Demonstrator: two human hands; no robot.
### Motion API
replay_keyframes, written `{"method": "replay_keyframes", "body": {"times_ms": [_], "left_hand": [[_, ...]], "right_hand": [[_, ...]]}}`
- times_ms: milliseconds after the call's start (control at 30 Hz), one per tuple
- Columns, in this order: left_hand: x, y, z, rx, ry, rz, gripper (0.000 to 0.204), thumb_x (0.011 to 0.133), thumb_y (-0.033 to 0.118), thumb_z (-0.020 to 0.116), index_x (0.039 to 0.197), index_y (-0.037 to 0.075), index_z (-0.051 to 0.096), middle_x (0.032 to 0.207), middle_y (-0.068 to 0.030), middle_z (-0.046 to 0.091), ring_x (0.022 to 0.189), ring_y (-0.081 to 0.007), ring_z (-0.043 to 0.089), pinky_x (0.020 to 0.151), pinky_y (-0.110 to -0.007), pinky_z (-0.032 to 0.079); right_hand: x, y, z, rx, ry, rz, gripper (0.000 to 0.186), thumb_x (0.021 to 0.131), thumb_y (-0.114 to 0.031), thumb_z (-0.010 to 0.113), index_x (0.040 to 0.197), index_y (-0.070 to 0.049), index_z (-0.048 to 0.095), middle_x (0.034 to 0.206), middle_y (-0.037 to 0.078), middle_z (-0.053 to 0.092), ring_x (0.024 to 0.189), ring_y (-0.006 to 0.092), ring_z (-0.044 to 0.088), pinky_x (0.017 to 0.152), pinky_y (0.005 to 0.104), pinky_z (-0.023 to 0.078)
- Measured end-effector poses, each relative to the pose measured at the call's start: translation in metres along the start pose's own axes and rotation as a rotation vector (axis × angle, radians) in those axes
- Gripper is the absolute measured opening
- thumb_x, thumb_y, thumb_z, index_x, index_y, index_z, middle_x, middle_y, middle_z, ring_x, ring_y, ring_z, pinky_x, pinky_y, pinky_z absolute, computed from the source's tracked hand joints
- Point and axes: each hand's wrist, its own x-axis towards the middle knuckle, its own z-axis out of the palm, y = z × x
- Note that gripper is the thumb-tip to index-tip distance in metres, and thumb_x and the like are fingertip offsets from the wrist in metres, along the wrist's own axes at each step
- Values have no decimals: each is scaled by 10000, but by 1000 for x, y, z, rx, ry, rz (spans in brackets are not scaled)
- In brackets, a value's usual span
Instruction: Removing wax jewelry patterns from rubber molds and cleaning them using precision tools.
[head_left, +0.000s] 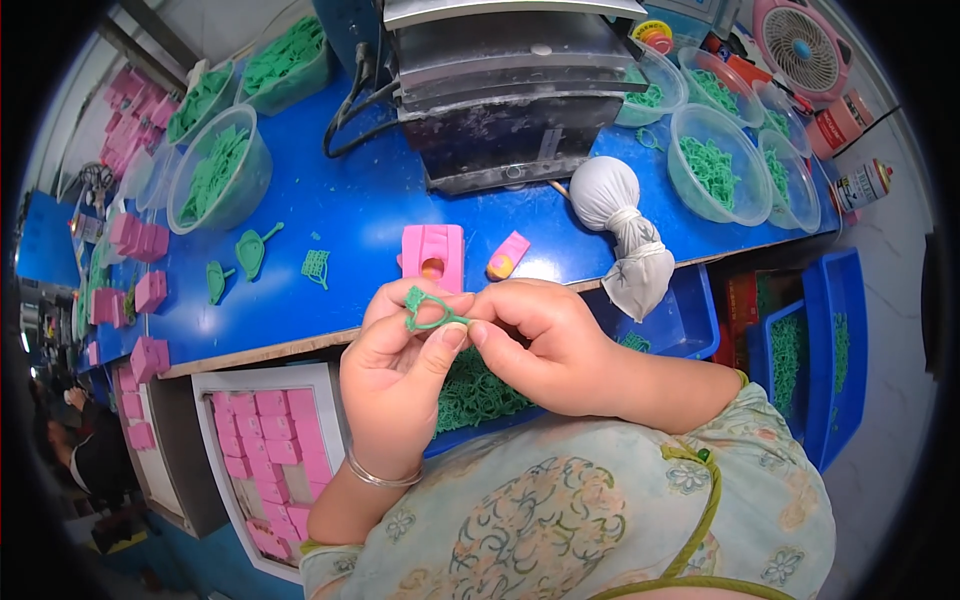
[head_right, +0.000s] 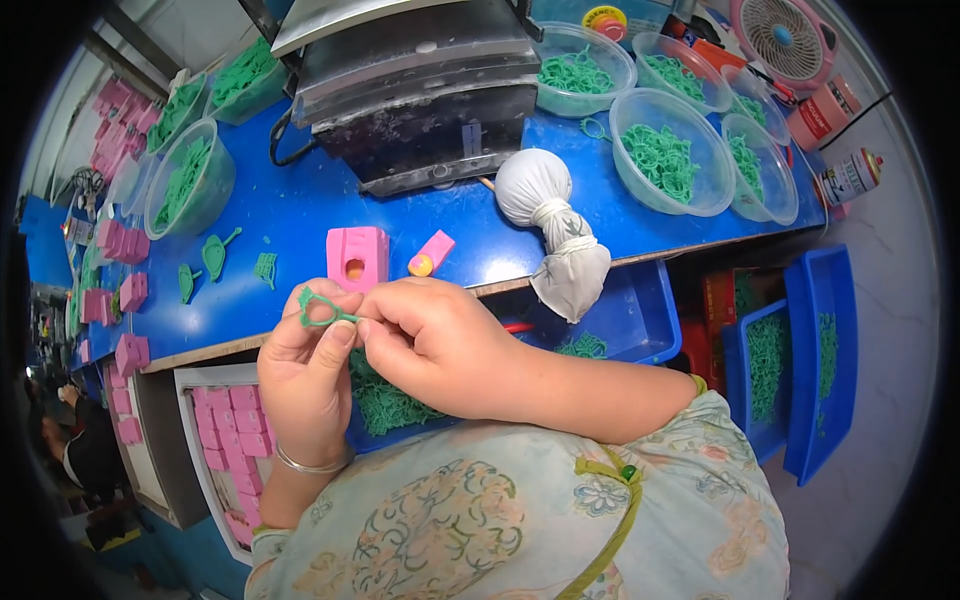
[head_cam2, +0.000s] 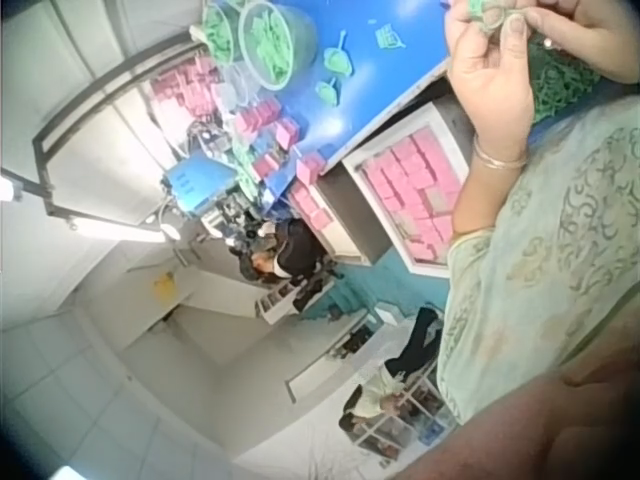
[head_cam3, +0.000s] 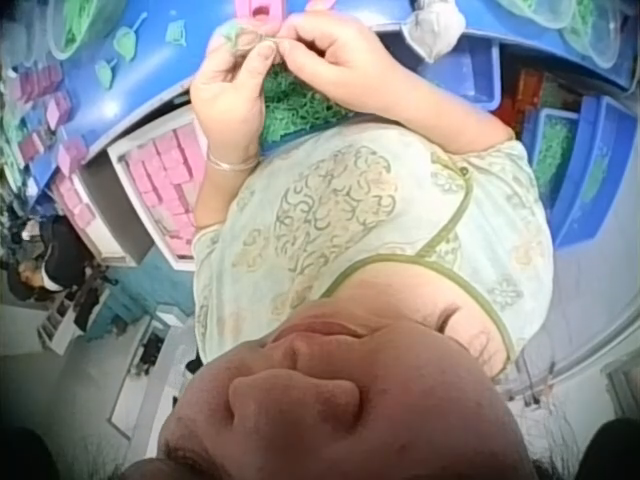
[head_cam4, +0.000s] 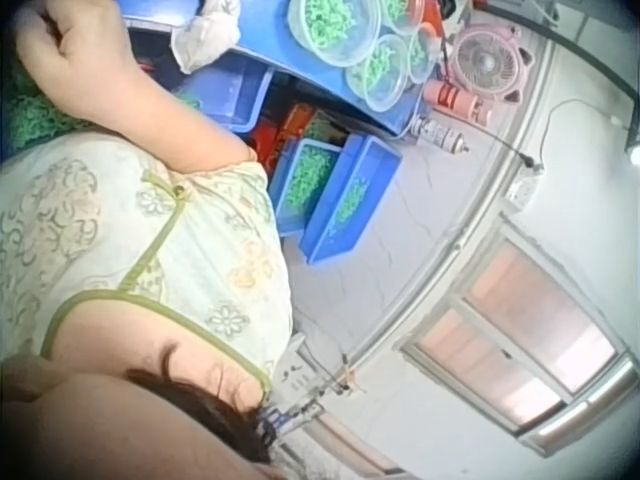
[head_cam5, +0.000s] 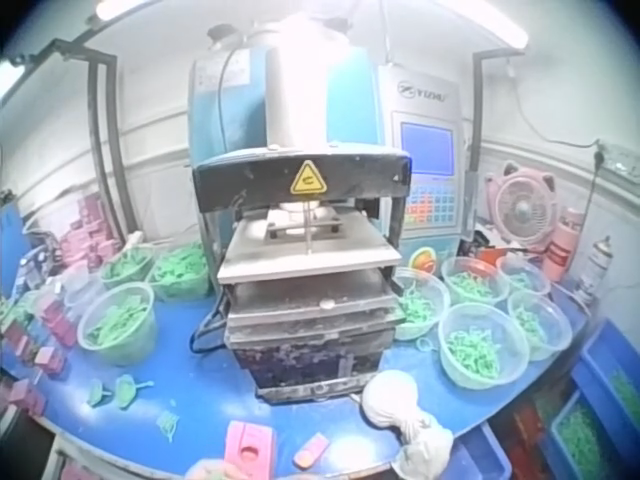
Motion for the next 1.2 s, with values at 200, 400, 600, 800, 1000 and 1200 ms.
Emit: {"method": "replay_keyframes", "body": {"times_ms": [200, 400, 600, 800, 1000, 1200], "left_hand": [[-1, -1, -3, 540, 4, 344, 178, 755, -52, 616, 929, -24, 635, 937, -67, 513, 825, -183, 529, 721, -287, 447], [-1, 10, -8, 964, 4, 784, 259, 650, -40, 639, 898, 33, 653, 894, -73, 548, 768, -235, 525, 674, -302, 419], [-9, 16, -3, 257, -85, 84, 125, 801, -42, 568, 916, -32, 615, 941, -88, 562, 826, -154, 559, 733, -260, 453], [-11, 13, -1, 254, -159, 49, 141, 833, -36, 561, 969, -61, 588, 963, -95, 553, 860, -141, 562, 756, -246, 466], [-13, 10, 1, 265, -129, 53, 182, 818, -52, 580, 999, -72, 577, 992, -89, 538, 896, -138, 559, 770, -235, 468], [-15, 9, 0, 114, -117, -59, 190, 822, -52, 575, 1010, -75, 564, 1031, -85, 517, 910, -135, 557, 788, -234, 471]], "right_hand": [[-2, 3, 9, 266, 6, 230, 206, 846, -108, 488, 665, -14, 455, 577, 8, 470, 497, 96, 426, 459, 275, 333], [-4, 19, 6, 727, -319, 786, 258, 882, -194, 486, 702, -13, 523, 543, 6, 459, 489, 94, 432, 475, 268, 355], [-4, -4, -13, -12, -223, 327, 122, 852, -129, 535, 796, -21, 546, 639, 15, 471, 567, 83, 439, 524, 262, 373], [1, -18, -14, 208, -47, 48, 149, 790, -22, 592, 933, -40, 555, 857, 10, 463, 609, 21, 371, 553, 185, 322], [0, -11, -8, 632, -91, 185, 97, 832, -27, 576, 923, -16, 543, 872, 6, 526, 739, 44, 513, 652, 197, 426], [0, -5, -10, 809, -155, 224, 90, 848, -25, 567, 928, 4, 538, 912, 44, 571, 853, 89, 563, 750, 231, 468]]}}
